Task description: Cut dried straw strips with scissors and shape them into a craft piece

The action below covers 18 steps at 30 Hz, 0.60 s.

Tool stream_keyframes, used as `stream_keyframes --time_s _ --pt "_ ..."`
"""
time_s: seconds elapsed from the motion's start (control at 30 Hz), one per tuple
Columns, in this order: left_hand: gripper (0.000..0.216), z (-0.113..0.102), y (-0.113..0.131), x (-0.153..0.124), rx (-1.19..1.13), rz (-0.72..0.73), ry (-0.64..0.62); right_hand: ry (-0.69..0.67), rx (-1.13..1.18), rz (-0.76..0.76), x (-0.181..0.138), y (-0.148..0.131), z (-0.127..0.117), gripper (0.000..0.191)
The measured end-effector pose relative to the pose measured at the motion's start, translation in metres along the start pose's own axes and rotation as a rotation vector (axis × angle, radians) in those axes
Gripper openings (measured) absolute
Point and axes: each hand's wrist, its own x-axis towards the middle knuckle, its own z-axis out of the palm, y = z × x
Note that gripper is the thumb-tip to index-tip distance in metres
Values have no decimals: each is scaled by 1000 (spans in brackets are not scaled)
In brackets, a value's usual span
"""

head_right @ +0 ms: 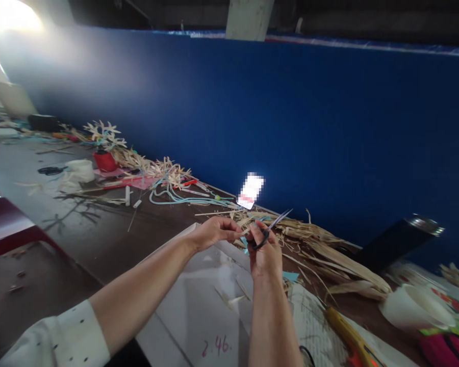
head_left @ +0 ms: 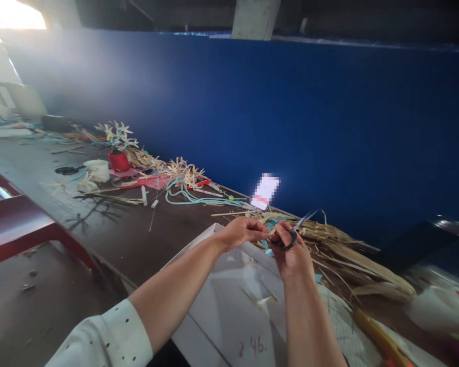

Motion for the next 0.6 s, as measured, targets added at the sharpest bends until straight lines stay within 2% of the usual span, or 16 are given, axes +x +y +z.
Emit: stream_keyframes --time_s 0.23,0.6 --pt "39 -1 0 0 76 5 47 58 -11 11 0 -4 -1 39" --pt "32 -2 -2 -1 65 31 -27 58 -18 -3 1 4 1 39"
